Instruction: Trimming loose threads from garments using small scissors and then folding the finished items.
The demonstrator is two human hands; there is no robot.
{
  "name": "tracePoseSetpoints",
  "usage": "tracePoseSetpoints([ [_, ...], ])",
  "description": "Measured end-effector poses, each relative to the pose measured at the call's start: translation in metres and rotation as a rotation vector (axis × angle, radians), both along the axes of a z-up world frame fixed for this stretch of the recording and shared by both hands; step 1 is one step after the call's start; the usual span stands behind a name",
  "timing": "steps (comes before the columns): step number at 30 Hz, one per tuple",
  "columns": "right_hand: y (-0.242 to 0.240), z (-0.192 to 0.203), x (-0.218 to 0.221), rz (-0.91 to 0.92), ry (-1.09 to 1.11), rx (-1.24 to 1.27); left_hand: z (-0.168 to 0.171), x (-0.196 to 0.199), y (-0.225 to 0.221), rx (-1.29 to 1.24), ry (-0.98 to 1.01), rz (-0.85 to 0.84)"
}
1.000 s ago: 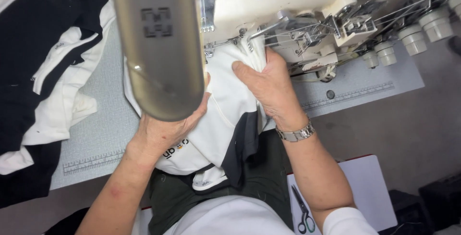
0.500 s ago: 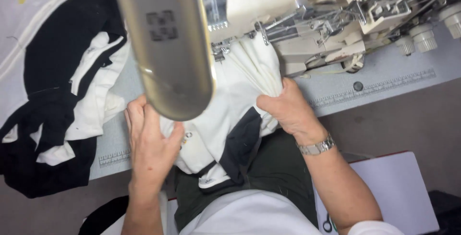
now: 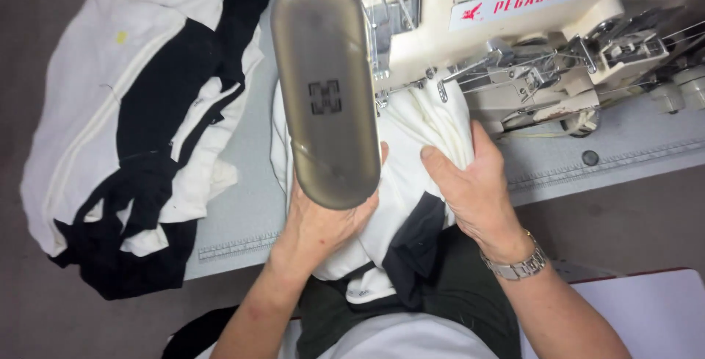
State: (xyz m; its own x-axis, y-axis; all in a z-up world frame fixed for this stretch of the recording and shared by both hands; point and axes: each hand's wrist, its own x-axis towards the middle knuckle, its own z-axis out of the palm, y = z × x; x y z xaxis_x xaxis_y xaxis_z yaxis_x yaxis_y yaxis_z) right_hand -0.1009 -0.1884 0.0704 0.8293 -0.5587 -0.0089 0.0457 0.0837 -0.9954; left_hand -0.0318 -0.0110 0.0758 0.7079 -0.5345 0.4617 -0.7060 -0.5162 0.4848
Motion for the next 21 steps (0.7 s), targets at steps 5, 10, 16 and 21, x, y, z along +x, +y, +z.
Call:
tracePoseSetpoints([
  [5, -0.006, 0.004, 0.004, -0.02, 0.084, -0.074, 0.016, -0.008, 0.001, 0.031, 0.317, 0.02],
  [10, -0.012, 0.003, 0.016, -0.013, 0.079, -0.048, 0.0, 0.009, 0.004, 0.39, 0.081, -0.036],
  [16, -0.015, 0.005, 0.02, -0.02, 0.094, -0.088, -0.01, 0.016, 0.001, 0.077, 0.424, -0.141],
  [21, -0.027, -0.017, 0.02, -0.017, 0.129, -0.118, -0.008, 0.023, 0.011, -0.335, 0.913, -0.237],
])
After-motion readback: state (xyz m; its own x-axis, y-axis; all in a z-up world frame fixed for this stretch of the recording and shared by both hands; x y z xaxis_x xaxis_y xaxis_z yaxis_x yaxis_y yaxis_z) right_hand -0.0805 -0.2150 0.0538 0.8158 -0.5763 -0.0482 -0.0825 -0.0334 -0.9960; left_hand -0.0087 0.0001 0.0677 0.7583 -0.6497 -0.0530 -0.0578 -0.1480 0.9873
